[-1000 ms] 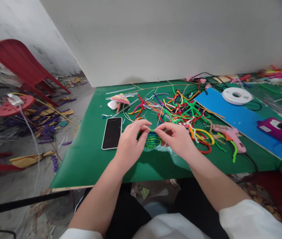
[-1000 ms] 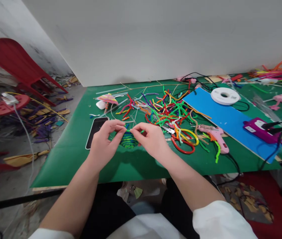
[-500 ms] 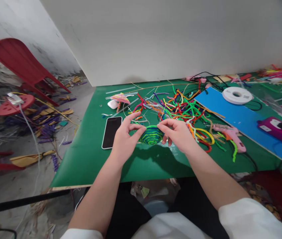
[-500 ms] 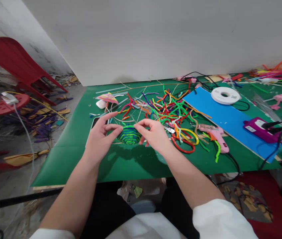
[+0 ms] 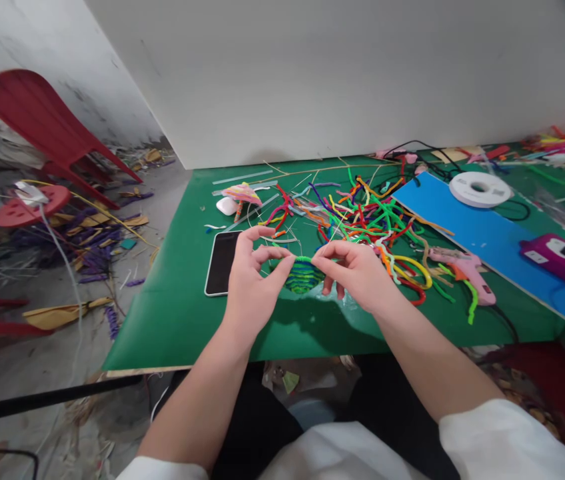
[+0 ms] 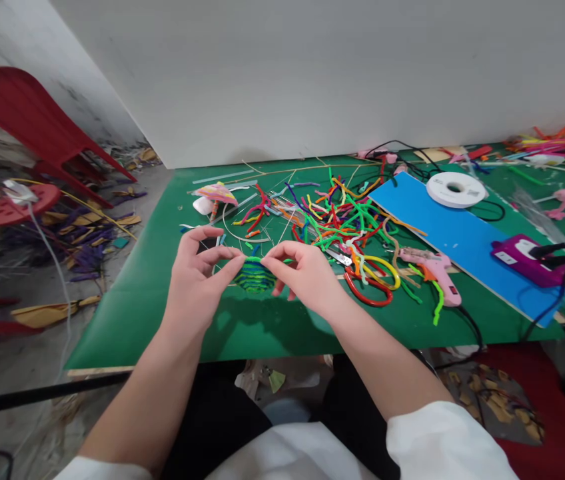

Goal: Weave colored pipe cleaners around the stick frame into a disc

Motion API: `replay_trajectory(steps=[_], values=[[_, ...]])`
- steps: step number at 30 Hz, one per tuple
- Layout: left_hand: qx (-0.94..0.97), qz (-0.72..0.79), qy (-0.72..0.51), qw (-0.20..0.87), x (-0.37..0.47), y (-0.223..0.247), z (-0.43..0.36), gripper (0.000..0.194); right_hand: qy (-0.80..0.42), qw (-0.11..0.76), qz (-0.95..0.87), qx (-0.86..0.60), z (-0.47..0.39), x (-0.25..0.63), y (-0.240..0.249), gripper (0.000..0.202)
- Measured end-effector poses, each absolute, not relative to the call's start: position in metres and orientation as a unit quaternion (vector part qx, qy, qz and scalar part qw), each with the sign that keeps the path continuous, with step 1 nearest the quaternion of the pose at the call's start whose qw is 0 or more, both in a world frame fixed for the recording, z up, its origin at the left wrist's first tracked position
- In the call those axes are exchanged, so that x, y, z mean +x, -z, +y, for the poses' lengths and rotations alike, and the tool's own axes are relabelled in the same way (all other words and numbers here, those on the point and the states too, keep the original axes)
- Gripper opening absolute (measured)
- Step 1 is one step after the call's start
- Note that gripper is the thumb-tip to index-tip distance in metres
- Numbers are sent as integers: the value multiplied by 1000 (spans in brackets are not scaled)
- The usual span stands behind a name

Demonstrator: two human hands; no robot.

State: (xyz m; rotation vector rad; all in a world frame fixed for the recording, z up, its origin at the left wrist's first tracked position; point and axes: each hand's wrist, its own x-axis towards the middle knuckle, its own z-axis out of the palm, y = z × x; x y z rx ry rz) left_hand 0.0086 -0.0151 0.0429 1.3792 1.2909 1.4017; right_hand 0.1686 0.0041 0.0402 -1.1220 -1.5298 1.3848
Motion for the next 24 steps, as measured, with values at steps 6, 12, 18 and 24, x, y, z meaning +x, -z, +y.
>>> replay_trajectory(steps=[6,12,18,24], values=[[545,514,-548,372,10,-44,-18,37,-525,365,-630,-441,3,171,-43,17],[571,523,-528,348,12,-46,-19,39,-607,392,-558,-409,4,167,-40,19],[563,516,-557,325,15,-41,-22,38,-596,380,-564,-427,2,165,-41,18],[603,521,-537,279,16,-41,-21,45,-604,389,-554,-420,6,165,-37,19]])
